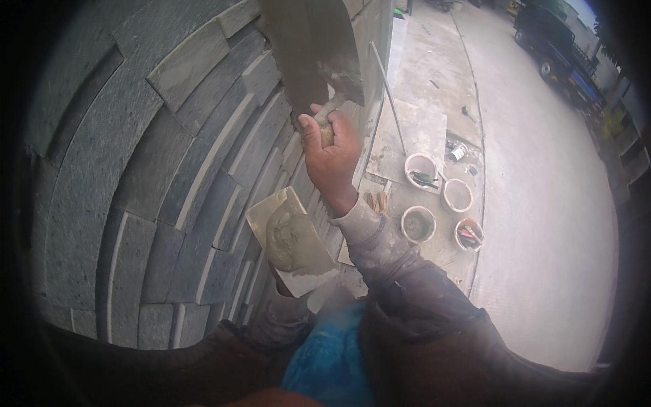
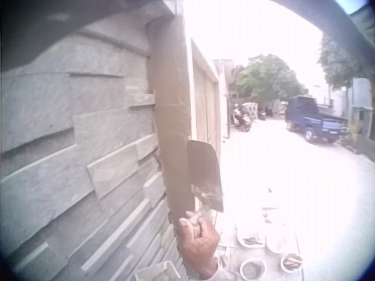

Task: The person scoops mortar from a bucket with a trowel and applies it to the vertical joints of a curved stone wall. They repeatedly smooth the mortar into the gaps between stones using the trowel edge.

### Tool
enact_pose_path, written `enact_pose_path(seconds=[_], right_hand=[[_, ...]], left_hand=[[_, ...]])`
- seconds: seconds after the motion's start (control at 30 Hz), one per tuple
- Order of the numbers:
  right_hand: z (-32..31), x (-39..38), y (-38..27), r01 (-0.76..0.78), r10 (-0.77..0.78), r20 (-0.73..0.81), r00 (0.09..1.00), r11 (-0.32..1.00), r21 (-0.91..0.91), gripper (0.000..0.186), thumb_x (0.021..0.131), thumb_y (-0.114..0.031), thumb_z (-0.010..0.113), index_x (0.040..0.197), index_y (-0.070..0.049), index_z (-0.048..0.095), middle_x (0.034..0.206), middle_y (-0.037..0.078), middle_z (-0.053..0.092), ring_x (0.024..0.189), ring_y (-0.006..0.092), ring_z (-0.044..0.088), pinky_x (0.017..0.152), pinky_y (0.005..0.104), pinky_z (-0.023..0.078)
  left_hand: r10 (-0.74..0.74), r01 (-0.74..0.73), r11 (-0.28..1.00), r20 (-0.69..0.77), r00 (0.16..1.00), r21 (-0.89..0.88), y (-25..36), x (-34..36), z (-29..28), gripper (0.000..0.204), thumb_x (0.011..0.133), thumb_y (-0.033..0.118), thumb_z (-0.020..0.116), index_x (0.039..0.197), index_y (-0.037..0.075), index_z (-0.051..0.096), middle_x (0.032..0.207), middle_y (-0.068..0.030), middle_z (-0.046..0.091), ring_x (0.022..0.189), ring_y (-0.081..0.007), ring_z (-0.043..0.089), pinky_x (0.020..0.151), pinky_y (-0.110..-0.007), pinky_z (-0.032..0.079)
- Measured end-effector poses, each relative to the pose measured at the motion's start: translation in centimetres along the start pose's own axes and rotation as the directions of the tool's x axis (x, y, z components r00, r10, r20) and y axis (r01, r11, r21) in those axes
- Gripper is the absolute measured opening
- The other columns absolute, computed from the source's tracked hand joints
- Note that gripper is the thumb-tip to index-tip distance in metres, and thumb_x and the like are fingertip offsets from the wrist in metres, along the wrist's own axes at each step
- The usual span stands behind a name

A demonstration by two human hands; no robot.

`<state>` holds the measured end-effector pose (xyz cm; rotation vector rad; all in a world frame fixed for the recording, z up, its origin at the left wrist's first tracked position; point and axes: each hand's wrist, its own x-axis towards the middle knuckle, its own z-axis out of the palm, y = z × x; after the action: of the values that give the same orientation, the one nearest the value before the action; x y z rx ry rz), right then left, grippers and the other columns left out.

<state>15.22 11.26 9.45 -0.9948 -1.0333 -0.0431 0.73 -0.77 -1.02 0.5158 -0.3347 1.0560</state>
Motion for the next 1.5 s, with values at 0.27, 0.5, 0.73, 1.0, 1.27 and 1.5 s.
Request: enact_pose_path(seconds=[0.27, 0.5, 0.73, 1.0, 1.27, 1.5], right_hand=[[0.6, 0.1, 1.4, -0.143, 0.129, 0.238, 0.963, 0.989, 0.039, 0.026, 0.100, -0.023, 0.069, 0.098, 0.003, 0.067, 0.090, 0.016, 0.071, 0.075, 0.0223, 0.066, 0.069, 0.0332, 0.050], [-0.8, 2.1, 2.5, -0.102, 0.103, 0.303, 0.947, 0.995, -0.021, 0.027, 0.103, -0.024, 0.065, 0.101, 0.002, 0.071, 0.076, 0.005, 0.067, 0.060, 0.0080, 0.060, 0.053, 0.0240, 0.044], [-1.8, 3.6, 1.0, -0.103, 0.140, 0.341, 0.930, 0.987, -0.122, 0.033, 0.101, -0.028, 0.067, 0.085, 0.000, 0.062, 0.066, 0.017, 0.059, 0.056, 0.0257, 0.058, 0.055, 0.0379, 0.043], [-3.5, 2.9, 0.0, 0.059, 0.044, 0.301, 0.953, 0.944, -0.324, 0.033, 0.097, -0.027, 0.069, 0.080, -0.001, 0.057, 0.067, 0.022, 0.055, 0.060, 0.0438, 0.053, 0.054, 0.0436, 0.042], [-4.5, 0.1, -0.4, 0.031, 0.026, 0.151, 0.988, 0.931, -0.364, 0.027, 0.096, -0.026, 0.071, 0.092, -0.001, 0.064, 0.082, 0.020, 0.066, 0.071, 0.0400, 0.065, 0.060, 0.0431, 0.048], [0.0, 0.3, 1.7, 0.201, -0.176, 0.164, 0.971, 0.968, -0.149, 0.022, 0.098, -0.019, 0.071, 0.099, 0.003, 0.068, 0.092, 0.017, 0.073, 0.074, 0.0241, 0.069, 0.067, 0.0339, 0.052]], left_hand=[[-0.046, 0.093, 0.948, -0.156, 0.987, 0.305, 0.2, -3.1, -4.3, 0.068, 0.105, 0.036, 0.052, 0.159, 0.003, 0.026, 0.152, -0.0144, 0.049, 0.136, -0.0277, 0.053, 0.113, -0.044, 0.047], [-0.094, -0.149, 0.721, -0.309, 0.947, -0.676, 0.3, -3.0, -3.1, 0.076, 0.102, 0.059, 0.035, 0.161, 0.012, 0.026, 0.157, -0.0153, 0.042, 0.141, -0.0359, 0.047, 0.114, -0.055, 0.042], [-0.059, -0.104, 0.741, -0.218, 0.974, -0.664, -1.4, -3.6, -5.9, 0.084, 0.098, 0.070, 0.031, 0.162, 0.016, 0.026, 0.160, -0.0138, 0.039, 0.144, -0.0386, 0.042, 0.115, -0.061, 0.039], [-0.108, 0.023, 0.854, -0.134, 0.985, -0.519, -0.7, -1.9, -4.8, 0.090, 0.095, 0.076, 0.032, 0.161, 0.016, 0.029, 0.157, -0.0133, 0.042, 0.142, -0.0361, 0.046, 0.115, -0.058, 0.041], [-0.124, 0.055, 0.827, -0.085, 0.989, -0.560, -0.6, -2.8, -5.5, 0.090, 0.095, 0.075, 0.033, 0.162, 0.015, 0.027, 0.159, -0.0140, 0.040, 0.143, -0.0372, 0.044, 0.115, -0.058, 0.041], [-0.192, 0.107, 0.879, -0.140, 0.971, -0.466, -0.5, -3.4, -6.6, 0.083, 0.098, 0.066, 0.037, 0.161, 0.013, 0.027, 0.157, -0.0138, 0.041, 0.142, -0.0360, 0.046, 0.115, -0.056, 0.042]])
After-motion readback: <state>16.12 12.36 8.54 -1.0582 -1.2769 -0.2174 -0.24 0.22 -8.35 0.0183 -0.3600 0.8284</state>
